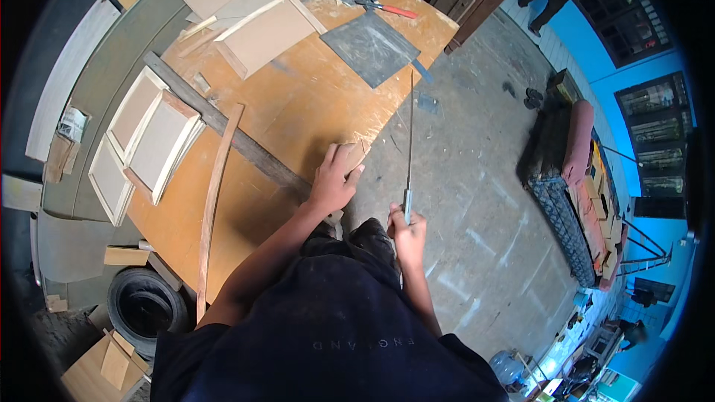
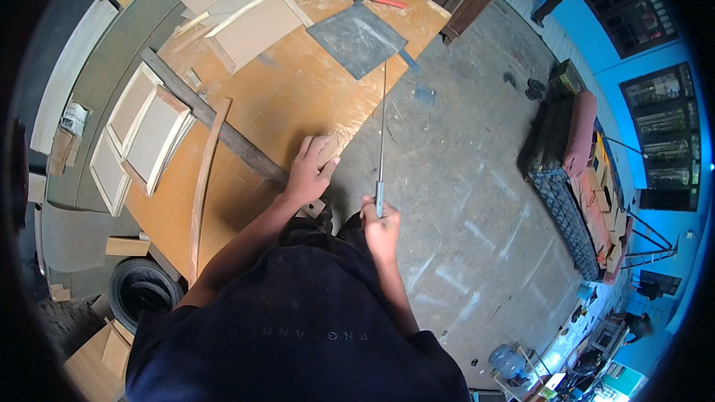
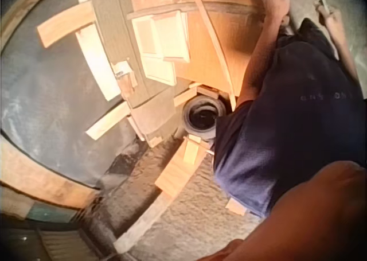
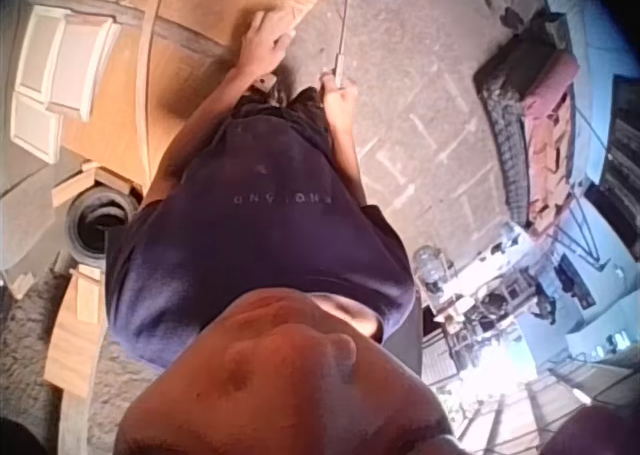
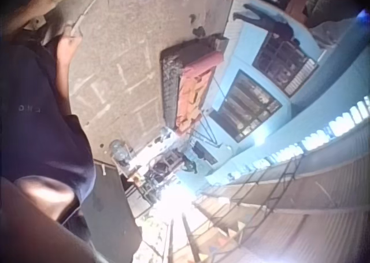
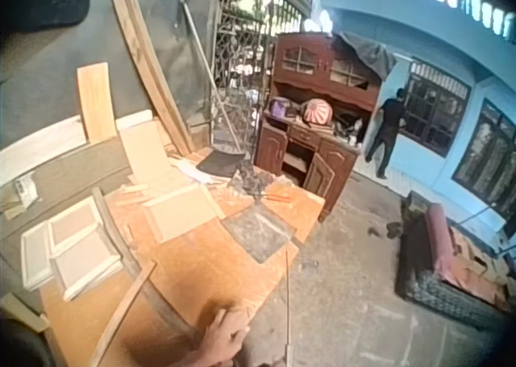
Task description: Sawing and carving a small piece of wood to prepare it for use in a frame.
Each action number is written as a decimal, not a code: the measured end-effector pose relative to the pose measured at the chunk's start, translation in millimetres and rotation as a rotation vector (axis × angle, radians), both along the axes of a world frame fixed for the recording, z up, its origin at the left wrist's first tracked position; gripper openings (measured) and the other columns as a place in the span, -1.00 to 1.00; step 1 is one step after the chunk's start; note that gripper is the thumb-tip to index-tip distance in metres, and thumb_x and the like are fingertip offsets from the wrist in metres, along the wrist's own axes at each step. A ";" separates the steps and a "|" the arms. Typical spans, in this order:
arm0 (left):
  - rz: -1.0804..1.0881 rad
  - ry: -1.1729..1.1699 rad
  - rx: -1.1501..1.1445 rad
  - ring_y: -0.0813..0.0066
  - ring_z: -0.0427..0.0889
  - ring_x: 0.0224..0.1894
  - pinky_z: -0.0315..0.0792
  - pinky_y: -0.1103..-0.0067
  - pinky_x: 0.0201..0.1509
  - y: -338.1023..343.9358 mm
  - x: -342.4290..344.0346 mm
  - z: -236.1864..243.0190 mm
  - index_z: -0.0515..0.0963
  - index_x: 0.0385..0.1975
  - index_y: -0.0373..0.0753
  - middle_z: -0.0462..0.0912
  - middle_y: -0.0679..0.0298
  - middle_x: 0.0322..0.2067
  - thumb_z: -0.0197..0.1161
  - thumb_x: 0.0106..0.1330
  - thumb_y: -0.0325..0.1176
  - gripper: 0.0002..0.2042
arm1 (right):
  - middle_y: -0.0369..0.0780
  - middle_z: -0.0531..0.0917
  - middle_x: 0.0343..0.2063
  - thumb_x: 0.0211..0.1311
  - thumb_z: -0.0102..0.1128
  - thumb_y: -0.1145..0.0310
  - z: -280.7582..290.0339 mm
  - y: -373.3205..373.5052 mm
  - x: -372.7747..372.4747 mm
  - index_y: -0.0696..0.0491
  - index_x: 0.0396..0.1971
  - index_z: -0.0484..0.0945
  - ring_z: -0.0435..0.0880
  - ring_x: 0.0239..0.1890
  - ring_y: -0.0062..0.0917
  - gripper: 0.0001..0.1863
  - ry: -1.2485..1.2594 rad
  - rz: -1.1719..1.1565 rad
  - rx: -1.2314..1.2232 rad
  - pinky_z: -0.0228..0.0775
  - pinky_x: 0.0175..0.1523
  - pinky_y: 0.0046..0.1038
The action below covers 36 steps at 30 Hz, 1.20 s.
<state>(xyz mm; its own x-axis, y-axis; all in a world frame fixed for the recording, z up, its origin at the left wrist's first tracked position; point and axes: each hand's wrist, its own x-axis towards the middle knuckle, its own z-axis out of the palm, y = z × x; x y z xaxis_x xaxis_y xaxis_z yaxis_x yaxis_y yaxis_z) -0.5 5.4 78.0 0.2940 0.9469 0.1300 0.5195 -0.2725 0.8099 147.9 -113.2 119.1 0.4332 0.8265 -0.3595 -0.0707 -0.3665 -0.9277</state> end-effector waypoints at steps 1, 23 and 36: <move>0.015 -0.051 0.036 -0.22 0.52 -0.07 0.45 0.12 -0.02 -1.9 -2.8 8.2 0.37 0.09 -0.23 0.44 -0.02 -0.02 0.25 0.28 -0.30 -0.59 | -0.41 0.37 -0.79 0.38 0.13 0.31 0.4 6.6 2.7 0.09 -0.70 0.46 0.23 -0.76 -0.77 -0.60 -0.010 0.000 0.030 -0.04 -0.63 -0.57; -0.009 -0.592 -0.486 0.58 0.65 -0.43 0.53 0.67 -0.51 -28.0 -12.3 88.6 0.34 0.04 -0.36 0.65 0.19 -0.29 0.41 0.12 -0.57 -0.50 | -0.45 0.39 -0.67 0.40 0.15 0.24 33.7 86.3 -12.4 0.17 -0.49 0.57 0.25 -0.56 -0.74 -0.68 0.133 0.187 0.196 0.05 -0.49 -0.53; -0.113 -0.702 -0.705 0.68 0.51 -0.57 0.37 0.71 -0.54 -40.3 -29.5 94.0 0.49 -0.11 -0.35 0.55 0.33 -0.51 0.35 0.27 -0.38 -0.72 | -0.46 0.40 -0.70 0.34 0.28 0.24 61.3 74.6 -18.7 0.12 -0.46 0.61 0.26 -0.67 -0.80 -0.74 0.143 0.194 0.231 0.02 -0.57 -0.63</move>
